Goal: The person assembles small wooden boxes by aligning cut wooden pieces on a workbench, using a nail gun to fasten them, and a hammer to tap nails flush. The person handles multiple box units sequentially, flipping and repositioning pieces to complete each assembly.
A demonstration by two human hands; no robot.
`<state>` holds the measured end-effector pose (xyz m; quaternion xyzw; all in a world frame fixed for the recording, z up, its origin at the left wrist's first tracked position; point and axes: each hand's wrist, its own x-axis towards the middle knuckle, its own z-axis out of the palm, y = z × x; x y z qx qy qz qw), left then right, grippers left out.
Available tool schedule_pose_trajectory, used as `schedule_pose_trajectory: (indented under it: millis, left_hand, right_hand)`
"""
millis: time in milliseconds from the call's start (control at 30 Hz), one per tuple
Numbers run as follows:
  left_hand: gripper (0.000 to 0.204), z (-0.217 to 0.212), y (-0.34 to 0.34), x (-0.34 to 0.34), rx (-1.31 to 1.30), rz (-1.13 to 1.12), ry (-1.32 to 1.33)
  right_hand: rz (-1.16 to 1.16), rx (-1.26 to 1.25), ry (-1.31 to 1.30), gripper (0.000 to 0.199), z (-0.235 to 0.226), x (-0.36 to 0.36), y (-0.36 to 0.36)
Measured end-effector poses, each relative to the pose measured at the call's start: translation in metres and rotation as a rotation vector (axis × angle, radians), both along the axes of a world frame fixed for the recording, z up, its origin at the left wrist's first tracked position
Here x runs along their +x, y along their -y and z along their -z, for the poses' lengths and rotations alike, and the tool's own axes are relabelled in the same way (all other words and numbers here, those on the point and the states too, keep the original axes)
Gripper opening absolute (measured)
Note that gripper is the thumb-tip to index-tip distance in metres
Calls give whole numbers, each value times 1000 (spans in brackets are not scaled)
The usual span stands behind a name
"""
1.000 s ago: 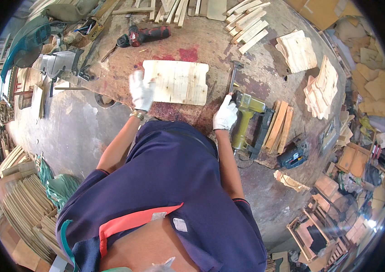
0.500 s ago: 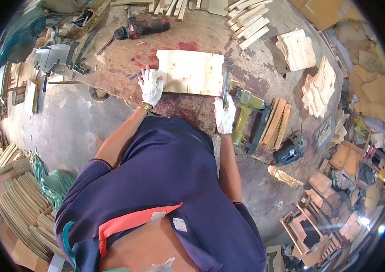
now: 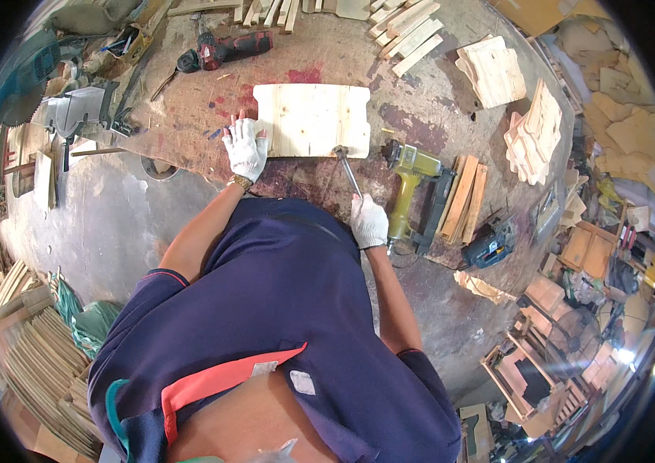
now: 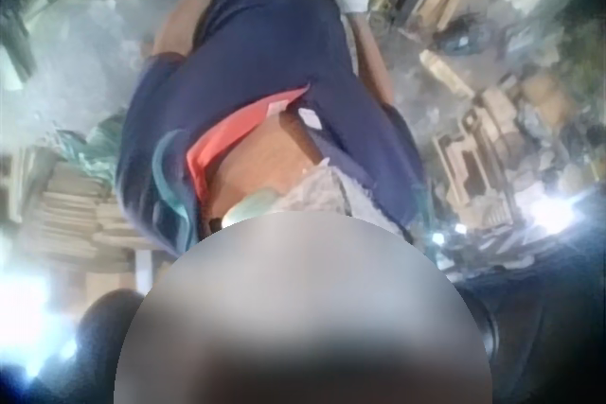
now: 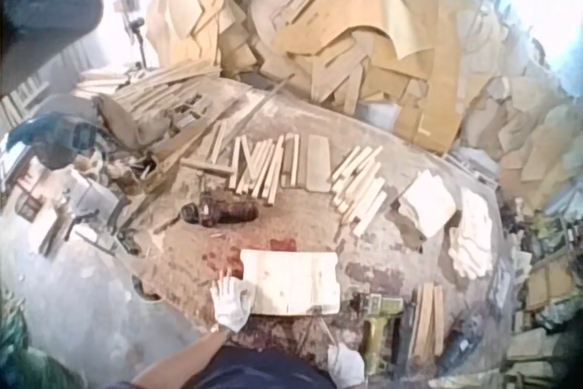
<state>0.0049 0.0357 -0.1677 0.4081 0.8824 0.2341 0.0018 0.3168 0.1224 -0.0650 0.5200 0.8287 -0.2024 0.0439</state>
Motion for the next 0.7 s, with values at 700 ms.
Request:
schedule_pose_trajectory:
  millis: [700]
  left_hand:
    - [48,4,-2,-2,-47,5,74]
  right_hand:
    - [-10,-75,-342,31,32,-11,-13]
